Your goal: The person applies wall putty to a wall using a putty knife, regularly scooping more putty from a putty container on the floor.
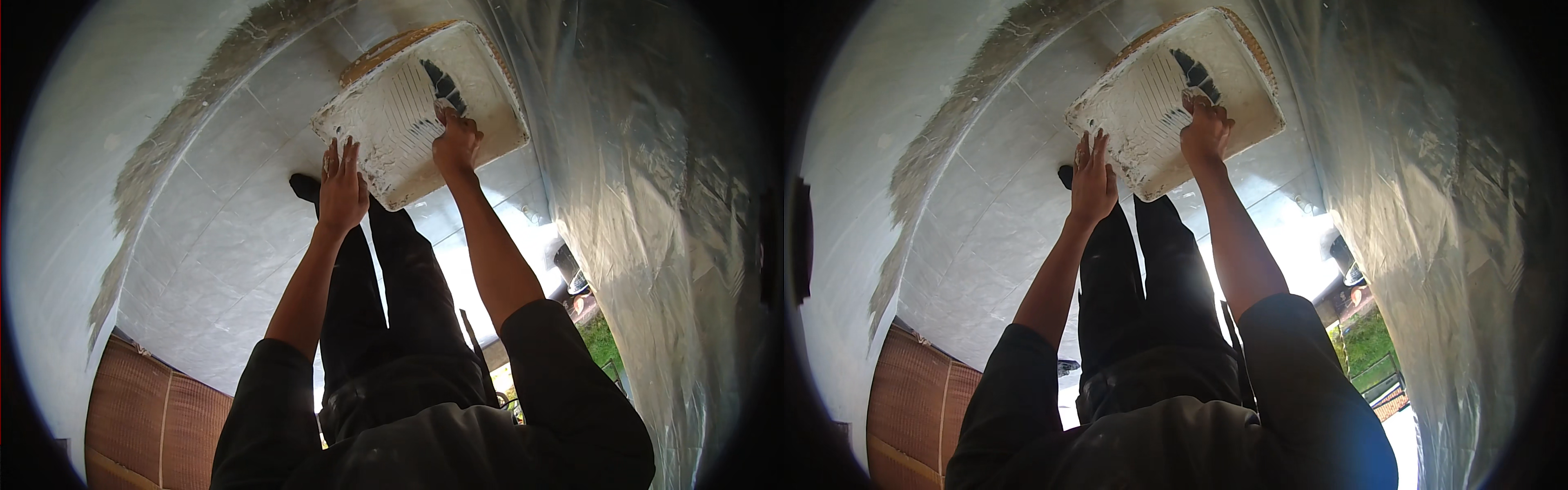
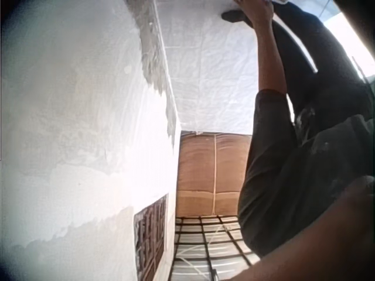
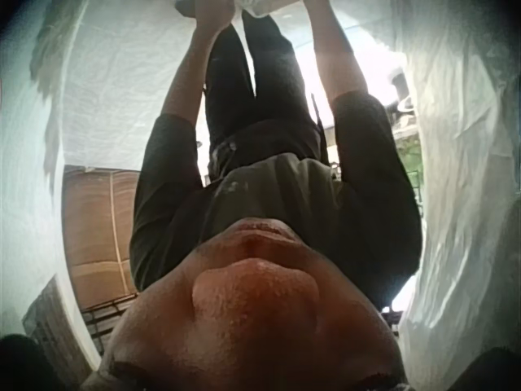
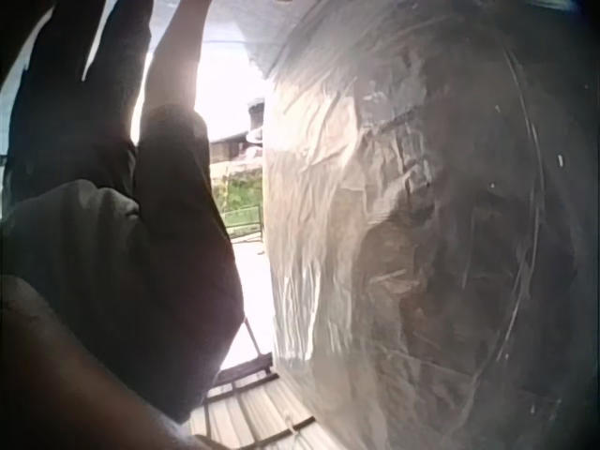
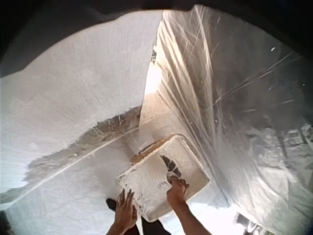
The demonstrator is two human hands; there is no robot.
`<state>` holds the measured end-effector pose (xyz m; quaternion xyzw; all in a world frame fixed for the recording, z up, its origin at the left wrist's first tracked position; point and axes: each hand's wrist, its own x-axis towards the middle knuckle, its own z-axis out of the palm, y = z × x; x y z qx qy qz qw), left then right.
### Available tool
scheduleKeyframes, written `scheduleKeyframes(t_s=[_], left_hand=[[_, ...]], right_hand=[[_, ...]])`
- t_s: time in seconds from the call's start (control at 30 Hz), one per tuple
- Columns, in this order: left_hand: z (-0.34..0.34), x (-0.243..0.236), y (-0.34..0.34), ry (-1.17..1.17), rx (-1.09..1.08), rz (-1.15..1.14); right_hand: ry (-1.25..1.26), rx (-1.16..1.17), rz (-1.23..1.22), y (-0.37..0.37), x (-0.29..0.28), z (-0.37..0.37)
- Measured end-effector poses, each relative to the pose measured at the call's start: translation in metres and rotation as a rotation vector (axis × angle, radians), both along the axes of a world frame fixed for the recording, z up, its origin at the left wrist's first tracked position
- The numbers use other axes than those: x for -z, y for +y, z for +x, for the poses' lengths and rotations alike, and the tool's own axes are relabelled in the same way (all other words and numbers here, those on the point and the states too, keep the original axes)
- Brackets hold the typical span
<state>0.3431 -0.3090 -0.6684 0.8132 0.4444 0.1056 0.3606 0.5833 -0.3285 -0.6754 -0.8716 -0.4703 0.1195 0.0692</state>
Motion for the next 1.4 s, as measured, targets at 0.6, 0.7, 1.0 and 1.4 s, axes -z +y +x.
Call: scheduleKeyframes(t_s=[0.6, 0.7, 1.0, 1.4], left_hand=[[-0.014, -0.069, 0.020, 0.035, -0.067, 0.081], [-0.024, -0.093, 0.025, 0.032, -0.118, 0.120], [-0.012, -0.193, 0.056, -0.094, -0.183, 0.258], [-0.039, -0.373, 0.149, -0.253, -0.285, 0.698]], right_hand=[[1.087, 0.419, 0.174, -0.044, -0.025, -0.050], [1.491, 0.576, 0.236, -0.041, -0.059, -0.045], [2.109, 0.508, 0.392, 0.002, -0.156, -0.010], [2.267, 0.133, 0.540, 0.128, -0.319, -0.039]])
